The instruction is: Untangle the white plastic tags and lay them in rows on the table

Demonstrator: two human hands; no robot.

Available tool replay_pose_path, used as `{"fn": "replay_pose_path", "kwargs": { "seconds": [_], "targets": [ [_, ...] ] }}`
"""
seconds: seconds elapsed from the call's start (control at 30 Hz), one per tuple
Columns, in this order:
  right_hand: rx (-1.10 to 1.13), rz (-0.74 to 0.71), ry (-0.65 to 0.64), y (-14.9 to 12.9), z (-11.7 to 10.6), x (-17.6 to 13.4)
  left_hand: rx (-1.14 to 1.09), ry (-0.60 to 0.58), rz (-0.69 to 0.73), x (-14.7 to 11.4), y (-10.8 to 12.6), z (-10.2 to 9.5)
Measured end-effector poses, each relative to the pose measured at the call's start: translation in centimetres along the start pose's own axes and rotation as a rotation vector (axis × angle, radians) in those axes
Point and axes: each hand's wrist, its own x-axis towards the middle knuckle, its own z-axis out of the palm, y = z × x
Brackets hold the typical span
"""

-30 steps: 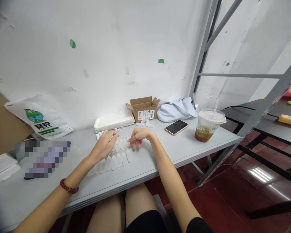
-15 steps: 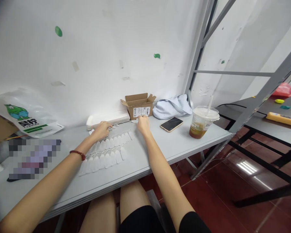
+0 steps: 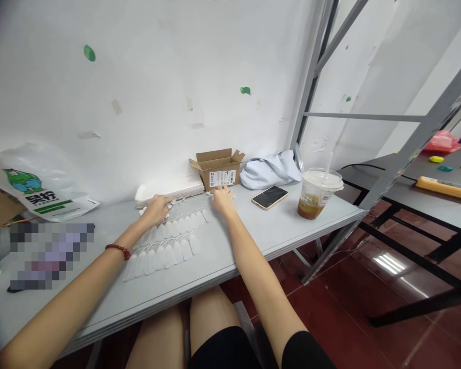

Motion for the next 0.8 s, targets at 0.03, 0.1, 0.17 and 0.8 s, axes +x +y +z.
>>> {"fn": "replay_pose_path", "kwargs": {
  "seconds": [0.03,0.1,0.17,0.8],
  "targets": [
    [-0.004,-0.007,-0.003,0.0,0.1,0.0,-0.018,0.015,-0.015,-0.1,0.1,-0.4],
    [-0.015,-0.012,-0.008,-0.1,0.4,0.2,-0.044,0.038,-0.047,-0.3,0.3,-1.2],
    [-0.031,-0.014,-0.014,-0.1,0.6,0.3,-0.049,0.073,-0.067,-0.7,0.3,-1.9],
    [0.082,0.069,0.024,-0.1,0.3,0.0,-0.237,0.284,-0.144,-3.9,1.6,-3.6]
  ]
}}
